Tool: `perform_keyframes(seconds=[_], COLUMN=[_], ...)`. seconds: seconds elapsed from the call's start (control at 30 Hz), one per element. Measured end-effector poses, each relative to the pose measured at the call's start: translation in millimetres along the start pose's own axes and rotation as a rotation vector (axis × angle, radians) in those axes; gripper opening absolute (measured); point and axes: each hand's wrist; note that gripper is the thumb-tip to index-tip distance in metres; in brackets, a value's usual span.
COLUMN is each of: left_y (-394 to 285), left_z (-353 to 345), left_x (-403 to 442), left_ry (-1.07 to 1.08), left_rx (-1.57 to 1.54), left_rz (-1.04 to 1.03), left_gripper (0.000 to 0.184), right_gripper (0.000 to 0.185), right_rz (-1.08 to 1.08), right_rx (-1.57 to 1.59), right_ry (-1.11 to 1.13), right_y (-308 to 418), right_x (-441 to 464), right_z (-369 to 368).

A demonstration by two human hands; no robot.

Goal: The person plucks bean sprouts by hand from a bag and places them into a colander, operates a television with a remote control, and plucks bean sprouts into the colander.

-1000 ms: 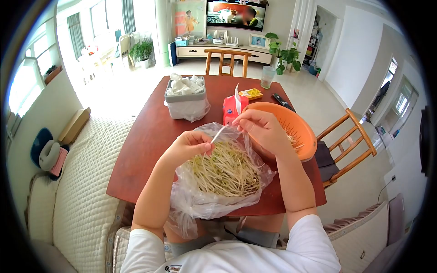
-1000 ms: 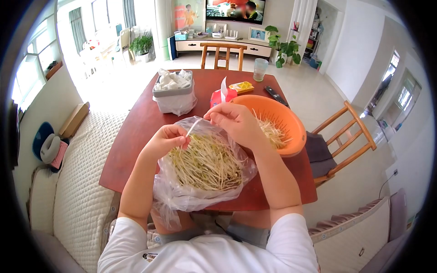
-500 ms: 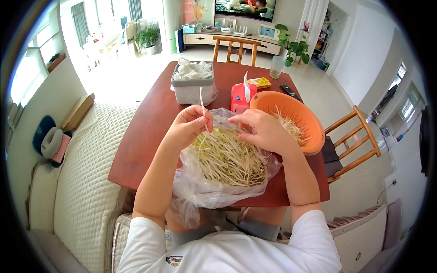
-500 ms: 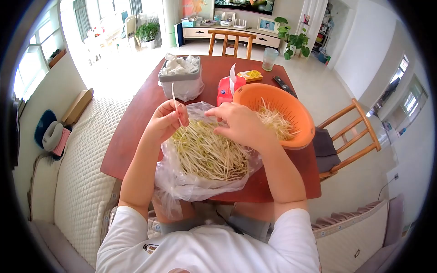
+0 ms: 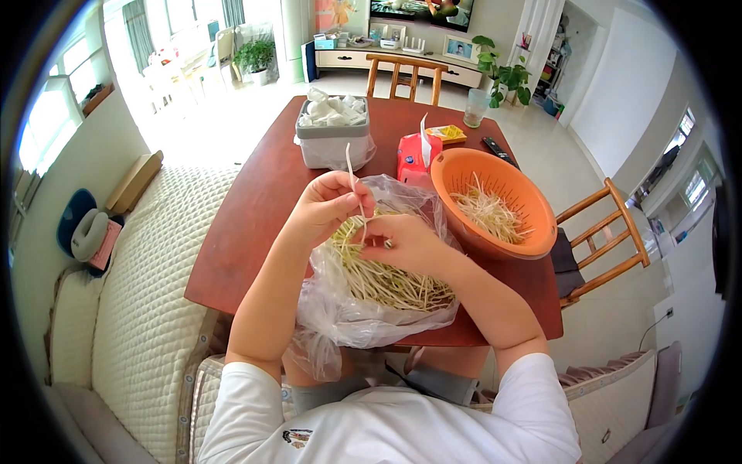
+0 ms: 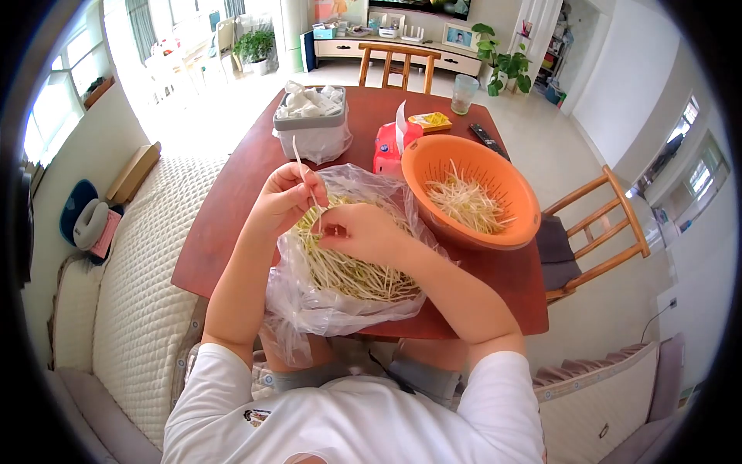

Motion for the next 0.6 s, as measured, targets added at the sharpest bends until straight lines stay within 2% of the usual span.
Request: perform_keyframes(seconds=[0.07, 0.17, 0.33, 0.47, 0.53, 0.6], left_y=[0.2, -2.4, -2.9, -6.7, -6.5, -7.9], left_z=[-0.2, -0.5, 3.3, -2.4, -8.6, -3.1], left_x=[0.8, 1.5, -0.5, 2.0, 4.3, 4.4], left_ry=[0.003, 0.001, -0.006, -0.035, -0.084, -0.023], left_rx=[-0.006, -0.108, -0.223, -0.187, -0.15, -0.227], left_rz=[-0.039, -0.105, -0.16, -0.072, -0.015, 0.039], left_gripper=[0.009, 0.01, 0.014, 0.013, 0.011, 0.01], right_gripper=[0.017, 0.019, 0.016, 0.01, 0.009, 0.009], right_rz=[-0.01, -0.019, -0.092, -0.134, -0.119, -0.107], right_rx=[-0.018, 0.104, 0.009, 0.14, 0.082, 0.125], right_ry=[-0.052, -0.096, -0.073, -0.11, -0.094, -0.133], right_y=[0.2, -4.5, 19.2, 22.7, 25.6, 21.4], right_x=[0.9, -1.5, -21.6, -30.2, -30.2, -30.6], right_z=[-4.5, 8.6, 51.5, 65.2, 66.4, 67.4])
Point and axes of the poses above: each hand's wrist, its own x-axis towards the middle knuckle, its own z-axis out of the back of the hand, y = z × x, and after that the axes turned 7 degrees about y, right-handed
